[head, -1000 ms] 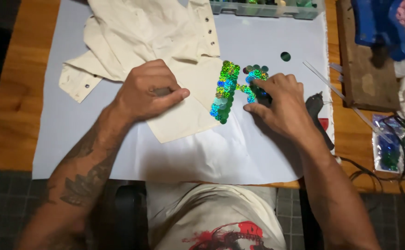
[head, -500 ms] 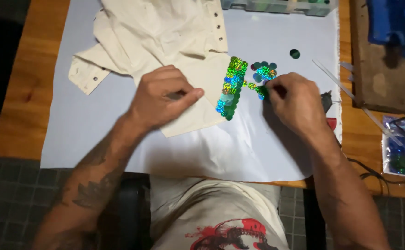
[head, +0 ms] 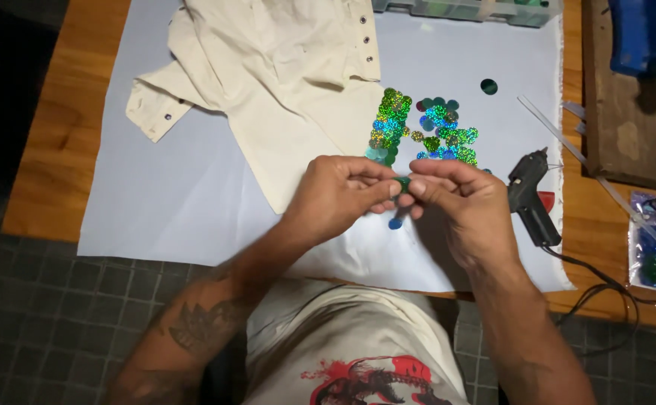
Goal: Decorating a white garment by gluing green sequins onto it using a hot glue gun.
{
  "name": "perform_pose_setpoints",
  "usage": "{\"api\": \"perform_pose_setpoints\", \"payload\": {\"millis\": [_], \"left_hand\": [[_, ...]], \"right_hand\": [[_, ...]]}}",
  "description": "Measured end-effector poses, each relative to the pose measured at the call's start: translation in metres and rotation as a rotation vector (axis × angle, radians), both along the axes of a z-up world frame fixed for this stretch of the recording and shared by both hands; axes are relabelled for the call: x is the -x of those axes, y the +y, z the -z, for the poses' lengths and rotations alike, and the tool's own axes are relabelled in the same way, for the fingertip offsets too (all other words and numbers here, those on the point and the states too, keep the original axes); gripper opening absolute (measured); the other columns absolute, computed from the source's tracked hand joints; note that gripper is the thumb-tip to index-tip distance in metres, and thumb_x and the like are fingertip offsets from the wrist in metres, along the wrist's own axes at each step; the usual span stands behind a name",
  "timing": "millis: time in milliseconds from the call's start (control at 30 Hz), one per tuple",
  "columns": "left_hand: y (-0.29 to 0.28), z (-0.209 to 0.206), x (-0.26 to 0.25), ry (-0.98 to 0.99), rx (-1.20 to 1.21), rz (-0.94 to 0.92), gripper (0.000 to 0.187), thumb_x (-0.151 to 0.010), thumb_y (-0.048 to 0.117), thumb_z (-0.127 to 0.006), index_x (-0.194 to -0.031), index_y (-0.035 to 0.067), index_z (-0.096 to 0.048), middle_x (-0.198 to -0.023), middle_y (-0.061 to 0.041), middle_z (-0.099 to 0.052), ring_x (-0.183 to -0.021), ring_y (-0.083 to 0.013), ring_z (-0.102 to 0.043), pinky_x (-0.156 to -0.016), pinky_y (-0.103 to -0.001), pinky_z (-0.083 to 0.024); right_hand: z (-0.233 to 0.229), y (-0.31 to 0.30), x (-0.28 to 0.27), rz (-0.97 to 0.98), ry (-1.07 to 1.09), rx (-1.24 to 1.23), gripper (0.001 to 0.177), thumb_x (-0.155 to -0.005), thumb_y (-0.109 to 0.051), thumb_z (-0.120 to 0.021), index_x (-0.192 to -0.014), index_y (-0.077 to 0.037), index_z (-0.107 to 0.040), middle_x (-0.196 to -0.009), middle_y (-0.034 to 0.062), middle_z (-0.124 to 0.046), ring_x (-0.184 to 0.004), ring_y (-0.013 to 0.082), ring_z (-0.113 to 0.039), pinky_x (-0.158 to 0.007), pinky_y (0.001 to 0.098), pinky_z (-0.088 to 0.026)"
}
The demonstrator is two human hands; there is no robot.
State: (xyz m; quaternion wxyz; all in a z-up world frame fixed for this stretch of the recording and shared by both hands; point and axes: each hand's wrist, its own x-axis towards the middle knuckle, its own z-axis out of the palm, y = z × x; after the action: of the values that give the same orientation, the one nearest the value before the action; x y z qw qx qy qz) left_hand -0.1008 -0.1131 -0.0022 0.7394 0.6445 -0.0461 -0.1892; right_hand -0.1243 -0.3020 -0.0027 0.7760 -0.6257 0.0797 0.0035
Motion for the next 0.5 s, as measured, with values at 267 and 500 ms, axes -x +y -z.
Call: {"api": "perform_pose_setpoints", "payload": {"millis": [267, 500], "left_hand": [[-0.005, 0.007, 0.013, 0.128, 0.008, -0.012, 0.023, -0.087, 0.010, -0.077, -0.106, -0.004, -0.076, -0.087, -0.022, -0.078, -0.070, -0.0197, -0.078, -0.062, -0.025, -0.064], [-0.010, 0.022, 0.028, -0.331, -0.377, 0.069, 0.014, -0.089, 0.015, -0.077, -0.101, 0.020, -0.083, -0.086, -0.004, -0.079, -0.065, -0.0122, -0.070, -0.060, -0.028, -0.057]], "right_hand": [[0.006, -0.007, 0.007, 0.030, -0.005, 0.034, 0.039, -0.080, 0.012, -0.077, -0.118, 0.008, -0.069, -0.088, 0.0228, -0.076, -0.066, 0.0243, -0.075, -0.051, 0.0284, -0.059], [0.010, -0.014, 0.006, 0.078, 0.007, 0.059, 0.040, -0.082, 0.010, -0.076, -0.121, 0.005, -0.068, -0.088, 0.0207, -0.076, -0.066, 0.0223, -0.074, -0.051, 0.0266, -0.057]]}}
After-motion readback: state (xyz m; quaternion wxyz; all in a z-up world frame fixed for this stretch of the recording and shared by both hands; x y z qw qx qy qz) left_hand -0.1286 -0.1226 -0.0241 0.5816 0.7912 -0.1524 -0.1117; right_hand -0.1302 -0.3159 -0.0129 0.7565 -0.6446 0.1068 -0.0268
